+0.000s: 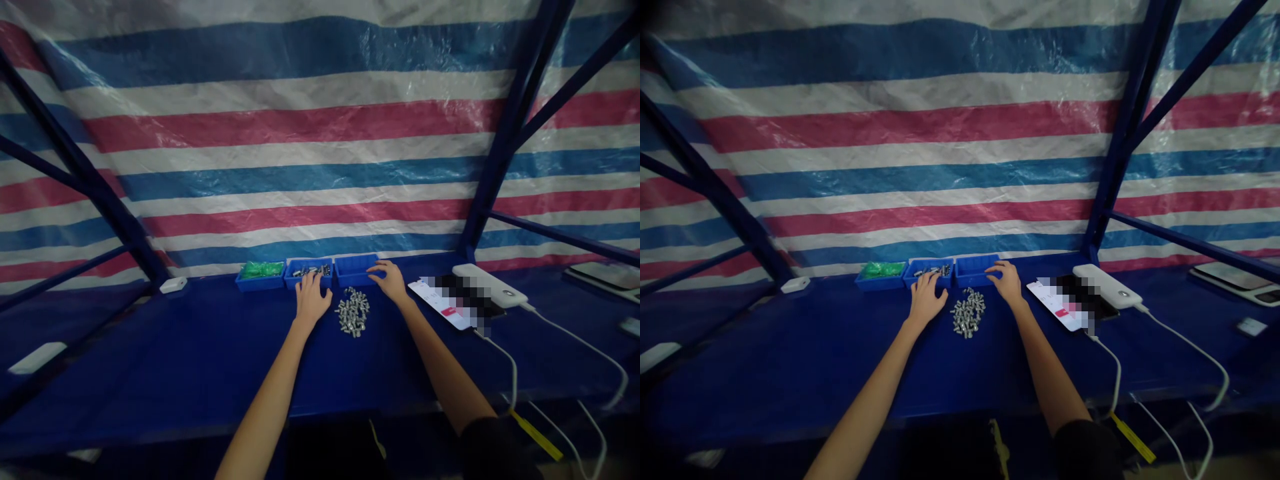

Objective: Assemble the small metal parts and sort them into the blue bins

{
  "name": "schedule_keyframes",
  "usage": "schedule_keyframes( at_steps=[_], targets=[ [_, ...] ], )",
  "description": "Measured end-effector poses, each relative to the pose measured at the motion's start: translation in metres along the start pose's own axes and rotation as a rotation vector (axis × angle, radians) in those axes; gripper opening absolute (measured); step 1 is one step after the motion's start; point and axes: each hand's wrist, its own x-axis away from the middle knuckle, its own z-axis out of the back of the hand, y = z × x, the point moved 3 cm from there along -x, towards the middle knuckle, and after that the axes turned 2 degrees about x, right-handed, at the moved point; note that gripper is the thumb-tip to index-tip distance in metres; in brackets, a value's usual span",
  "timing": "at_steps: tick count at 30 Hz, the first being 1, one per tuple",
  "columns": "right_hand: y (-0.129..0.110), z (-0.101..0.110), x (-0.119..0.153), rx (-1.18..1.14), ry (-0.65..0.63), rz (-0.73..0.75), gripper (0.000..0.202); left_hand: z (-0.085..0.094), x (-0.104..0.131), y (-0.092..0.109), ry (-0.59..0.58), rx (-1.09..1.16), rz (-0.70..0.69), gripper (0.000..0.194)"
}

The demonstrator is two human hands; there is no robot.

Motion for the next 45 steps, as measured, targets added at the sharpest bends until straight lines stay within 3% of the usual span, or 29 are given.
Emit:
schedule_keyframes(
  at_steps=[8,23,29,32,35,39,41,45],
  targets=[
    [-0.002,0.000,0.001,0.026,0.021,-0.008,0.014,0.009,0.000,0.005,0.102,0.029,-0.008,0.018],
    [-0.008,-0.001,0.004,0.007,0.035,-0.001,0.016,0.017,0.006,0.016,0.151,0.067,-0.111,0.047],
    [-0.045,0.005,0.009,0.093,0.097,0.073,0.026,0.031,0.003,0.003,0.293,0.003,0.018,0.036],
    [-0.075,-0.001,0.017,0.072,-0.022,0.138,0.023,0.037,0.000,-0.016,0.364,0.012,0.218,0.026],
    [-0.092,-0.013,0.028,0.114,-0.201,0.038,0.033,0.042,0.000,-0.032,0.383,0.074,0.400,0.021],
    [-0.096,-0.024,0.038,0.148,-0.352,-0.093,0.047,0.055,0.009,-0.028,0.474,0.087,0.397,0.020],
    [-0.095,-0.028,0.040,0.150,-0.394,-0.092,0.048,0.060,0.019,-0.016,0.433,0.054,0.324,0.022],
    [-0.097,-0.034,0.040,0.198,-0.396,0.001,0.049,0.054,0.047,0.006,0.116,-0.042,0.155,0.034]
  ],
)
